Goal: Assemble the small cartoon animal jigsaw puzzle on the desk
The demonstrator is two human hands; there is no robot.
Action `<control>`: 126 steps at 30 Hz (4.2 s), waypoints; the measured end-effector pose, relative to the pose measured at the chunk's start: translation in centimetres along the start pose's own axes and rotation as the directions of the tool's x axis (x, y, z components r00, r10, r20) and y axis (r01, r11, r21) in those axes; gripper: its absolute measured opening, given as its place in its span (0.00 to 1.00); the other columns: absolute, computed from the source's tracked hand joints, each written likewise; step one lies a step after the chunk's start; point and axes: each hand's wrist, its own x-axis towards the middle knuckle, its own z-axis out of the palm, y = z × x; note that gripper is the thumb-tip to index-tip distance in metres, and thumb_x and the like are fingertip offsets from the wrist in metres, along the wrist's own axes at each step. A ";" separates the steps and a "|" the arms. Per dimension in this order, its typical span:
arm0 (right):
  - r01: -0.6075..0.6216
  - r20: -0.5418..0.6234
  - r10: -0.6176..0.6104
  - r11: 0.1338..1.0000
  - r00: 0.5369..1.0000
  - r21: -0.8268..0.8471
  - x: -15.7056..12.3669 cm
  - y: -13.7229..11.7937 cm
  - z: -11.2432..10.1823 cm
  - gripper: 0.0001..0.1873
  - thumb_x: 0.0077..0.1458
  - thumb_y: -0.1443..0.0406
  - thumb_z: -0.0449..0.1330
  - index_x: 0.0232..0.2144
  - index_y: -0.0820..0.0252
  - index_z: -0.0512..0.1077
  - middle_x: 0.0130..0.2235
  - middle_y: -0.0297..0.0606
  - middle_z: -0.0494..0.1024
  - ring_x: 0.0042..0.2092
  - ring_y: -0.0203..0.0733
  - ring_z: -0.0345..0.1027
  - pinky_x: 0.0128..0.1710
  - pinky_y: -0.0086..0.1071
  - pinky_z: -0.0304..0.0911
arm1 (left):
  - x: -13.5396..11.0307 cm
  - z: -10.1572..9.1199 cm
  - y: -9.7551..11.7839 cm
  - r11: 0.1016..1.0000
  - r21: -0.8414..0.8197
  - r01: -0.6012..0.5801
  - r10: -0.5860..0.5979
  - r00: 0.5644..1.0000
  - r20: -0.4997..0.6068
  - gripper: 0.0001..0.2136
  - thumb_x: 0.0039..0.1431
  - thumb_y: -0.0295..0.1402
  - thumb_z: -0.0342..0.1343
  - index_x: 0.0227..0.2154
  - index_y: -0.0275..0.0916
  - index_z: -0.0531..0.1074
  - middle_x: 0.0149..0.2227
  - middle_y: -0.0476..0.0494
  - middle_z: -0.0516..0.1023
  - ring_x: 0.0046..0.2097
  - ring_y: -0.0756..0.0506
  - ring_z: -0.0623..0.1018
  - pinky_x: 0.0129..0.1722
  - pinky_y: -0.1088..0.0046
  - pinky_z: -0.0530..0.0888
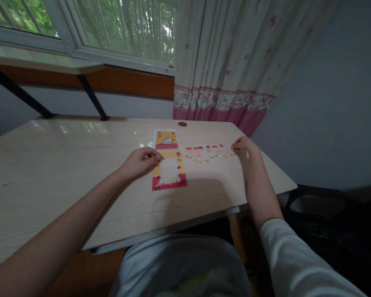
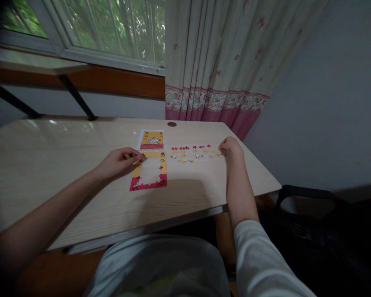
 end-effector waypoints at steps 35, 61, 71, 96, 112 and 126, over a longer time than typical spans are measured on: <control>0.340 0.285 -0.341 0.939 0.896 0.056 -0.6 -4.1 1.4 0.11 0.44 0.66 0.64 0.34 0.62 0.77 0.29 0.33 0.76 0.28 0.31 0.64 0.27 0.24 0.56 | -0.1 -0.2 0.2 1.000 -0.003 -0.010 0.010 1.000 -0.002 0.13 0.51 0.43 0.57 0.30 0.39 0.79 0.32 0.42 0.82 0.27 0.48 0.73 0.27 0.71 0.68; 0.676 0.168 -0.673 0.735 0.720 0.051 -4.1 -11.5 3.5 0.11 0.54 0.69 0.59 0.38 0.66 0.79 0.35 0.43 0.80 0.32 0.35 0.67 0.33 0.27 0.57 | -0.1 -0.1 0.2 1.000 0.013 0.021 -0.021 1.000 0.007 0.12 0.53 0.39 0.56 0.32 0.37 0.79 0.33 0.41 0.82 0.28 0.48 0.73 0.29 0.71 0.69; 0.634 0.217 -0.632 0.770 0.744 0.073 -3.6 -11.2 4.1 0.09 0.54 0.67 0.60 0.37 0.65 0.77 0.34 0.42 0.79 0.31 0.35 0.65 0.31 0.27 0.54 | 0.1 0.0 0.0 1.000 0.004 0.003 -0.003 1.000 -0.015 0.12 0.52 0.39 0.57 0.31 0.37 0.80 0.31 0.41 0.81 0.27 0.47 0.73 0.28 0.72 0.69; 0.585 0.235 -0.592 0.804 0.771 0.107 -4.3 -11.1 2.8 0.08 0.56 0.69 0.56 0.35 0.65 0.75 0.28 0.38 0.75 0.28 0.34 0.62 0.32 0.28 0.54 | 0.2 -0.1 -0.4 0.999 0.049 -0.019 0.018 1.000 0.009 0.16 0.53 0.43 0.54 0.33 0.37 0.79 0.33 0.40 0.81 0.28 0.47 0.71 0.28 0.71 0.67; 0.598 0.364 -0.601 0.790 0.712 0.135 -5.3 -12.1 3.1 0.06 0.50 0.69 0.60 0.33 0.64 0.75 0.28 0.35 0.75 0.27 0.32 0.62 0.29 0.26 0.54 | 0.2 -0.1 -0.2 1.000 0.020 -0.018 0.018 1.000 -0.003 0.14 0.51 0.43 0.56 0.31 0.38 0.80 0.31 0.40 0.81 0.27 0.47 0.72 0.26 0.72 0.66; 0.590 0.289 -0.705 0.704 0.648 0.394 -5.9 -12.5 3.1 0.11 0.49 0.70 0.58 0.37 0.65 0.74 0.25 0.29 0.68 0.26 0.31 0.58 0.28 0.26 0.53 | 0.1 0.1 -0.5 0.998 0.052 -0.038 0.038 0.999 -0.009 0.14 0.53 0.43 0.56 0.32 0.39 0.80 0.31 0.42 0.81 0.29 0.46 0.72 0.29 0.71 0.68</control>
